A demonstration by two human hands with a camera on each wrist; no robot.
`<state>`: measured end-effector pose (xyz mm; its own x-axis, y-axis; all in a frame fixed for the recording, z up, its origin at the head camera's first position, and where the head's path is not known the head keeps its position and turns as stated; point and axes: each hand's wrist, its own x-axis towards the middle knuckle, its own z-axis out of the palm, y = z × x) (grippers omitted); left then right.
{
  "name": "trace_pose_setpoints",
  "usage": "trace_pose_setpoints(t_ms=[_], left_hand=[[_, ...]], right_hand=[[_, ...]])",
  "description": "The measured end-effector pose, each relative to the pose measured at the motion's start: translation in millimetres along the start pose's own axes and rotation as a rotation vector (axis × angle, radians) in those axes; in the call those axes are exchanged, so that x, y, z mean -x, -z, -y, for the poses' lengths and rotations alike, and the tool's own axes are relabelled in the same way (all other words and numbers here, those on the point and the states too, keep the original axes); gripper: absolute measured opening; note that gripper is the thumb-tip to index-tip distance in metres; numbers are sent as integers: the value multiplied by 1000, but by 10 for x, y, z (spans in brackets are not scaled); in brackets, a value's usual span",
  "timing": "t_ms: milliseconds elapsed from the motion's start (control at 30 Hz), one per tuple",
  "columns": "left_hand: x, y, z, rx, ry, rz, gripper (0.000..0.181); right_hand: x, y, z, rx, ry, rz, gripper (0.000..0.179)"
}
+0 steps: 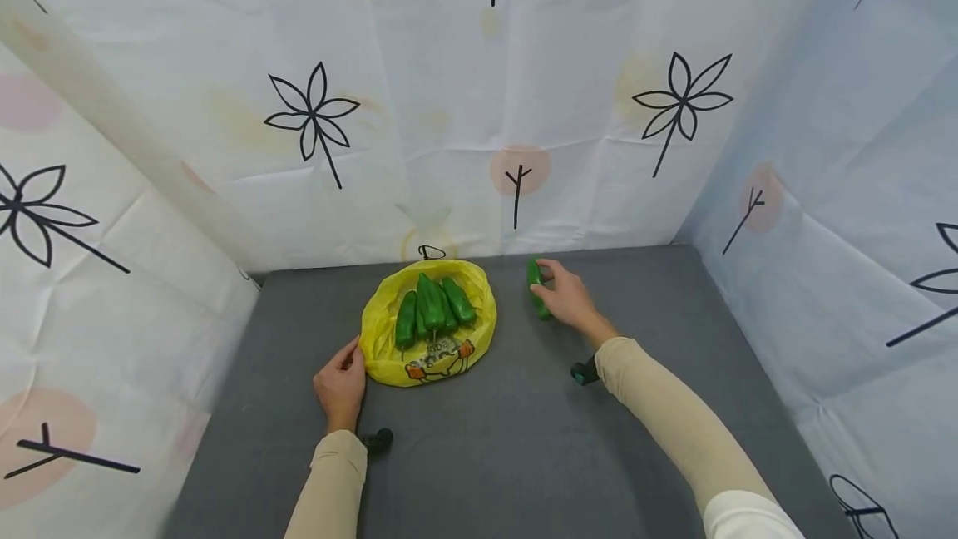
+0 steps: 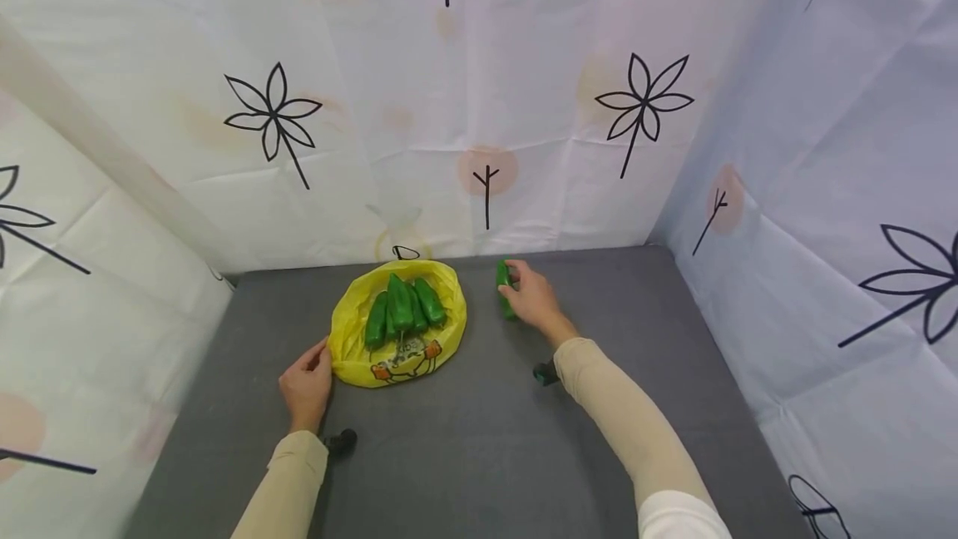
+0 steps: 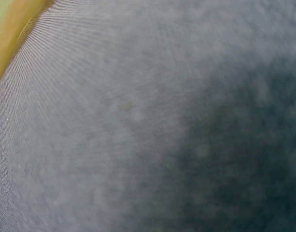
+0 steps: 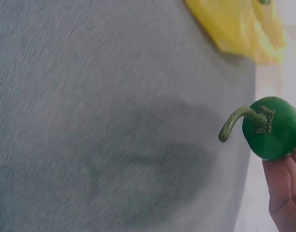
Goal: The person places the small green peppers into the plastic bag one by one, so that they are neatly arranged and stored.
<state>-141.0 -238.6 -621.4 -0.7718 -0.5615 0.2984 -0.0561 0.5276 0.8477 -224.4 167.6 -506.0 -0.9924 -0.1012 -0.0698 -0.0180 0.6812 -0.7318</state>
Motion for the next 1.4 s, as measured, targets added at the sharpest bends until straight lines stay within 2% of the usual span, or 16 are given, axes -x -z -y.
trace_pose_setpoints(t_ms=[167,367,733,1400], left_hand=[[0,-10,4,-15,-17,-7,21],[0,-4,-1,-12,-30,-19,21],[-18,-9,30,-26,-18,-16,21],[-42,-7,24,-19,-13,1,21]], right_hand=[[-31,-47,93,-30,-13,17,62],[-85,-109,198,-50,14,36,61],[-116,-224,408,-99,9,75,58],[-200,-516,717,-139,79,129,54]])
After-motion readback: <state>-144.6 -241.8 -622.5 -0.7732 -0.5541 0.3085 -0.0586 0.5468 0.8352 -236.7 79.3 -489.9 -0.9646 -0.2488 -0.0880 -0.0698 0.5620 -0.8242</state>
